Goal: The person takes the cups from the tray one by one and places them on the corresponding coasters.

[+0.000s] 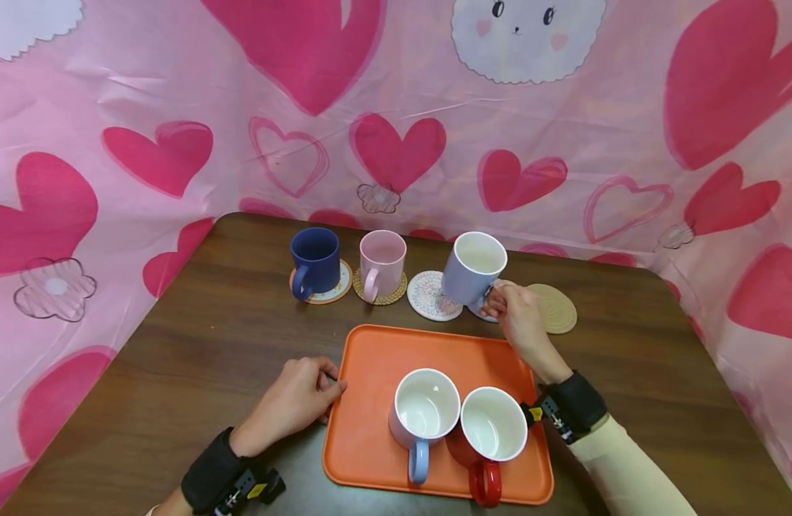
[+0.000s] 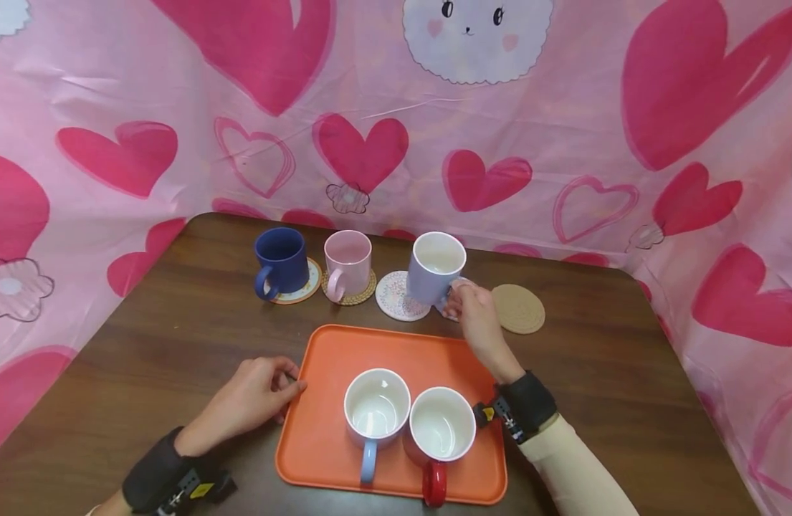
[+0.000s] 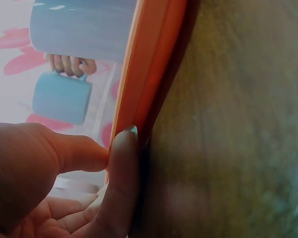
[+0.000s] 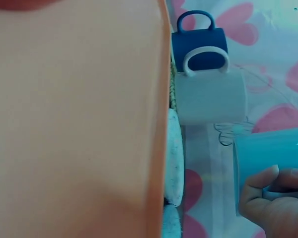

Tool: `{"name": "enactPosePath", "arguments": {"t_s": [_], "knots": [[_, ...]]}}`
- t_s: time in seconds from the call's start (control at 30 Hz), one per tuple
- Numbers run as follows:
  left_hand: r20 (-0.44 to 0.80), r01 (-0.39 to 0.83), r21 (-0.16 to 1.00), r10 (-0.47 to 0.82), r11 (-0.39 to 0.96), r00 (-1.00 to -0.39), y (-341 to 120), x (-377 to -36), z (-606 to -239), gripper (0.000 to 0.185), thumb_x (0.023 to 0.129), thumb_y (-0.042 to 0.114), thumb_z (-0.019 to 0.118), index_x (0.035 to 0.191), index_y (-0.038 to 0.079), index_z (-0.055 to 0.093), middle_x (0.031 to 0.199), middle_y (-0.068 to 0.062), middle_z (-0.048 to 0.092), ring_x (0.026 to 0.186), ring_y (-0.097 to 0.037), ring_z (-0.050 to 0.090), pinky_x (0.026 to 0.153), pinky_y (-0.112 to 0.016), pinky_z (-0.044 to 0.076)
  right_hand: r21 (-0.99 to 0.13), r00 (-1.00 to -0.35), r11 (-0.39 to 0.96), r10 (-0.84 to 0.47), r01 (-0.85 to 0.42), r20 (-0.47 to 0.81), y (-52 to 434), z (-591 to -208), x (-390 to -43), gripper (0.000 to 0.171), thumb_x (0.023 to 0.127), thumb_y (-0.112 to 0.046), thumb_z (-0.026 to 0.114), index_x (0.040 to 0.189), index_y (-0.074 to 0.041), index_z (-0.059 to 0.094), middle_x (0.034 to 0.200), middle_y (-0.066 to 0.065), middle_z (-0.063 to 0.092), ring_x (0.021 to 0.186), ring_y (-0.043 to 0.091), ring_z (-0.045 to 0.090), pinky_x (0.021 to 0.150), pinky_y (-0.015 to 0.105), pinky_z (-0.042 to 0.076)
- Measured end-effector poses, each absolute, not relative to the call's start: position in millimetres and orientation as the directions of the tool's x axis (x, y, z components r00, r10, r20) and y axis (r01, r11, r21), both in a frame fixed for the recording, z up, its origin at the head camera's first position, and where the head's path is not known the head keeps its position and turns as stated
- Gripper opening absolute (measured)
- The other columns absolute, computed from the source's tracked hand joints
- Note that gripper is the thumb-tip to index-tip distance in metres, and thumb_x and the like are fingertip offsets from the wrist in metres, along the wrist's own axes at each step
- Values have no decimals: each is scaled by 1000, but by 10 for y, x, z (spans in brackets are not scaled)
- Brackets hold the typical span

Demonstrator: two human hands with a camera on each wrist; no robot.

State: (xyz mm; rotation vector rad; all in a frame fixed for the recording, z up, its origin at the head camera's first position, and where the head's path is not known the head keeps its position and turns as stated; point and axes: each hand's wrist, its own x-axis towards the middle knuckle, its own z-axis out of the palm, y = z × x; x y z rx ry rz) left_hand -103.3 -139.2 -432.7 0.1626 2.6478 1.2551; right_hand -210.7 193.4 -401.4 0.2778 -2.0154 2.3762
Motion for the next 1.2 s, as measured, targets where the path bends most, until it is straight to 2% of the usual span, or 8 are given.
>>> {"name": "enactPosePath", "arguments": {"t_s": [0.27,0.43,0.63,0.87,1.07,1.2], "knots": [[-184,-25,775,188,632,-965,-1406,-1007,-4319,11,92,15,73,90,7,66,60,5,62,48,-13,60,48,-27,46,-985,-978,-148,-173,-93,118,1811,-4197,-2219,38,103,-5,31,68,8,23,64,5,28,62,18,37,67,31,44],[-166,-1,790,213,614,-963,-1395,-991,-4356,11,93,14,73,90,6,66,60,5,62,47,-13,60,46,-27,47,-986,-971,-136,-203,-97,123,1793,-4325,-2233,38,103,-4,29,70,13,20,65,6,30,64,20,42,68,31,41],[-120,33,797,212,603,-970,-1402,-1003,-4375,9,92,11,72,88,6,66,58,5,62,45,-12,60,45,-28,47,-988,-977,-136,-191,-69,94,1750,-4357,-2309,37,103,-4,31,68,6,24,65,4,34,66,18,46,67,30,42],[-128,27,798,213,602,-969,-1416,-1012,-4352,10,92,13,73,89,6,66,58,5,61,46,-12,60,45,-27,46,-990,-981,-138,-187,-34,60,1738,-4326,-2357,37,103,-5,31,66,-2,30,65,4,34,67,18,46,69,30,44],[-135,21,794,210,608,-968,-1423,-1023,-4324,11,92,13,73,90,6,66,58,6,61,46,-12,59,45,-27,45,-988,-981,-156,-191,-12,42,1724,-4303,-2371,38,103,-6,32,66,-1,30,64,4,34,66,18,48,69,30,46],[-143,16,792,211,610,-967,-1427,-1025,-4309,11,92,14,73,90,6,66,58,7,62,46,-11,60,45,-27,45,-986,-978,-167,-202,-9,43,1711,-4305,-2382,38,103,-4,32,67,5,26,63,4,35,65,18,48,67,29,46]]}}
